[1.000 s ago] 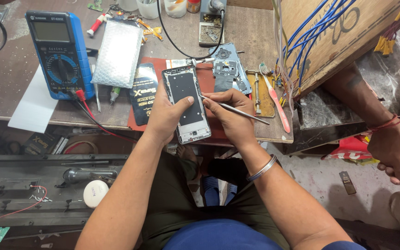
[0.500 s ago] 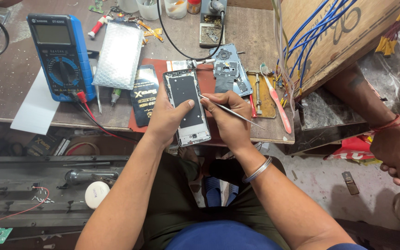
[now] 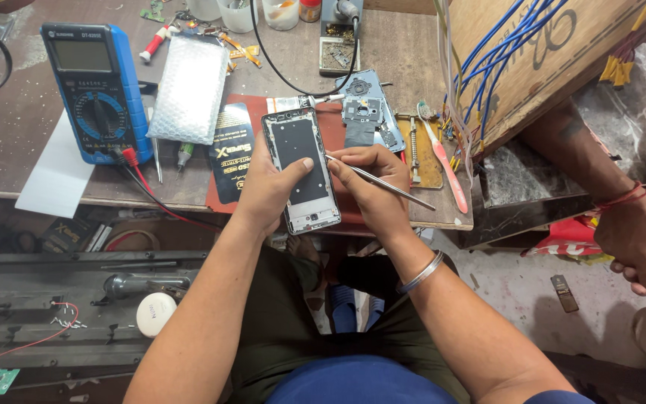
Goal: The person uses a metal spudger to carefully pry and separate the screen assembly from the phone's frame. They work along the edges of the device, applying gentle pressure to release adhesive or clips. The phone remains on the workbench throughout the process.
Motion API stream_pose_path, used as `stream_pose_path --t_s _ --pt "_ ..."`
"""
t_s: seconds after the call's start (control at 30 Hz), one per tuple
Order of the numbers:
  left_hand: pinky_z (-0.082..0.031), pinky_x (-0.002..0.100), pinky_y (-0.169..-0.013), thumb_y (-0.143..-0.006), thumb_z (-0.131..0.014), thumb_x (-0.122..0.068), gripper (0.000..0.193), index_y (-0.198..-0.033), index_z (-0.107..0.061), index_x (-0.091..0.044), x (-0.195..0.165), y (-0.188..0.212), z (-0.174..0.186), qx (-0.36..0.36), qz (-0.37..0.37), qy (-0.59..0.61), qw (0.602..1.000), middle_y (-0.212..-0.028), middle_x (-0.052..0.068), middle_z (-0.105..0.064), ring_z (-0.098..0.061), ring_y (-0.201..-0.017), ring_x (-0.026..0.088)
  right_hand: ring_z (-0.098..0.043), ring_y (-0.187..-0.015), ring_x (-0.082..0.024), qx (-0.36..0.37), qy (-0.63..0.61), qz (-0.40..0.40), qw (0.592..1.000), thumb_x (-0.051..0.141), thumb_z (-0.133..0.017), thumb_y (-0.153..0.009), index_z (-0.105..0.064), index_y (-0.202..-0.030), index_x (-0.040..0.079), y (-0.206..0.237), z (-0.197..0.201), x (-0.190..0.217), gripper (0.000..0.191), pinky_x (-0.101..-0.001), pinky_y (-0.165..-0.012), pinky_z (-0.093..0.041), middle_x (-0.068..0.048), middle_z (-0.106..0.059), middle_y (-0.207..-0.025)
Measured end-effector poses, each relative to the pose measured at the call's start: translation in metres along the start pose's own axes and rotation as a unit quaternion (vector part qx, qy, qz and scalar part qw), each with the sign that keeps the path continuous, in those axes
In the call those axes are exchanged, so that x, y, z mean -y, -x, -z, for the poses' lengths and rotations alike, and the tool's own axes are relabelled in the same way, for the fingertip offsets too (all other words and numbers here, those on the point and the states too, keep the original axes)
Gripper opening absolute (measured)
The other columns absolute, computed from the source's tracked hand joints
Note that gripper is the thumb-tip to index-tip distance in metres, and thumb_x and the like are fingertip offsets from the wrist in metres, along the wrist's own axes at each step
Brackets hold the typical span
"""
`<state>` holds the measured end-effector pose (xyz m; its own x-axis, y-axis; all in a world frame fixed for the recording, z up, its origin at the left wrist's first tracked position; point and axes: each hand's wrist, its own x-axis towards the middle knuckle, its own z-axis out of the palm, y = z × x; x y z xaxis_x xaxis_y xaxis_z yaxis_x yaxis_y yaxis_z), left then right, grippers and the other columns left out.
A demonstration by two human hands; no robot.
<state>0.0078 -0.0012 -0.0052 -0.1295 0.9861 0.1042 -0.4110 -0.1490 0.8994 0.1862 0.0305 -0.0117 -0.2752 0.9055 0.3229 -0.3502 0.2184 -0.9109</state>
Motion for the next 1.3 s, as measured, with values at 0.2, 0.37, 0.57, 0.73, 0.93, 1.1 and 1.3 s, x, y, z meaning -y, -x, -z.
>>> stream_pose_path --t_s 0.2,0.37,0.57,0.73,0.93,1.1,1.3 --pt "-0.062 0.03 -0.086 -0.089 -0.063 0.007 0.05 -0.134 -0.042 -0.001 0.001 0.001 -0.001 -0.004 0.001 -0.017 1.0 -0.116 0.011 -0.062 -0.069 -0.102 0.016 -0.072 -0.103 -0.015 -0.003 -0.002 -0.008 1.0 -0.003 -0.074 -0.095 -0.063 -0.095 0.001 -0.003 0.001 -0.003 0.012 -0.0284 -0.092 -0.059 -0.017 -0.075 -0.112" --pt "-0.063 0.029 -0.084 -0.09 -0.063 0.008 0.048 -0.132 -0.041 -0.002 0.001 0.001 -0.002 -0.002 -0.006 -0.031 1.0 -0.116 0.011 -0.062 -0.069 -0.102 0.015 -0.072 -0.099 -0.015 -0.009 0.011 -0.013 1.0 -0.002 -0.073 -0.096 -0.064 -0.094 0.0 -0.005 -0.003 -0.006 0.01 -0.0279 -0.089 -0.06 -0.018 -0.076 -0.11" --pt "-0.063 0.029 -0.084 -0.09 -0.062 0.008 0.048 -0.131 -0.041 -0.002 0.0 0.003 -0.001 0.006 -0.005 -0.03 1.0 -0.116 0.011 -0.062 -0.068 -0.102 0.014 -0.074 -0.099 -0.016 -0.02 -0.011 -0.016 1.0 -0.002 -0.073 -0.094 -0.064 -0.095 0.001 -0.008 -0.005 -0.008 0.009 -0.0283 -0.089 -0.062 -0.018 -0.075 -0.11" --pt "-0.062 0.029 -0.087 -0.09 -0.063 0.007 0.05 -0.133 -0.04 -0.002 -0.001 0.003 -0.001 0.013 -0.005 -0.025 1.0 -0.117 0.01 -0.061 -0.067 -0.105 0.014 -0.074 -0.097 -0.016 -0.021 0.002 -0.022 1.0 -0.001 -0.074 -0.094 -0.066 -0.096 0.0 -0.008 -0.007 -0.006 0.008 -0.0293 -0.089 -0.063 -0.017 -0.076 -0.109" --pt "-0.062 0.03 -0.088 -0.09 -0.064 0.007 0.049 -0.133 -0.042 -0.001 -0.001 0.001 0.0 0.012 0.007 -0.016 1.0 -0.117 0.01 -0.062 -0.068 -0.105 0.015 -0.073 -0.098 -0.015 0.001 0.022 -0.011 1.0 -0.001 -0.075 -0.095 -0.064 -0.093 0.003 -0.004 0.003 0.004 0.012 -0.0284 -0.09 -0.061 -0.016 -0.077 -0.108" --pt "-0.062 0.03 -0.087 -0.09 -0.064 0.007 0.049 -0.133 -0.042 -0.001 0.001 0.001 0.0 0.009 -0.008 -0.018 1.0 -0.116 0.01 -0.062 -0.067 -0.103 0.015 -0.072 -0.099 -0.014 0.01 0.051 0.014 0.999 -0.002 -0.075 -0.095 -0.065 -0.094 0.002 -0.003 0.0 0.001 0.011 -0.0285 -0.091 -0.059 -0.016 -0.076 -0.108" --pt "-0.06 0.028 -0.089 -0.09 -0.064 0.008 0.052 -0.135 -0.04 -0.002 0.002 0.003 0.0 0.02 -0.025 -0.045 0.998 -0.118 0.01 -0.061 -0.067 -0.106 0.014 -0.073 -0.093 -0.014 -0.026 0.003 -0.006 1.0 -0.001 -0.074 -0.095 -0.064 -0.094 0.002 -0.007 -0.005 -0.005 0.01 -0.0287 -0.085 -0.061 -0.016 -0.076 -0.107"
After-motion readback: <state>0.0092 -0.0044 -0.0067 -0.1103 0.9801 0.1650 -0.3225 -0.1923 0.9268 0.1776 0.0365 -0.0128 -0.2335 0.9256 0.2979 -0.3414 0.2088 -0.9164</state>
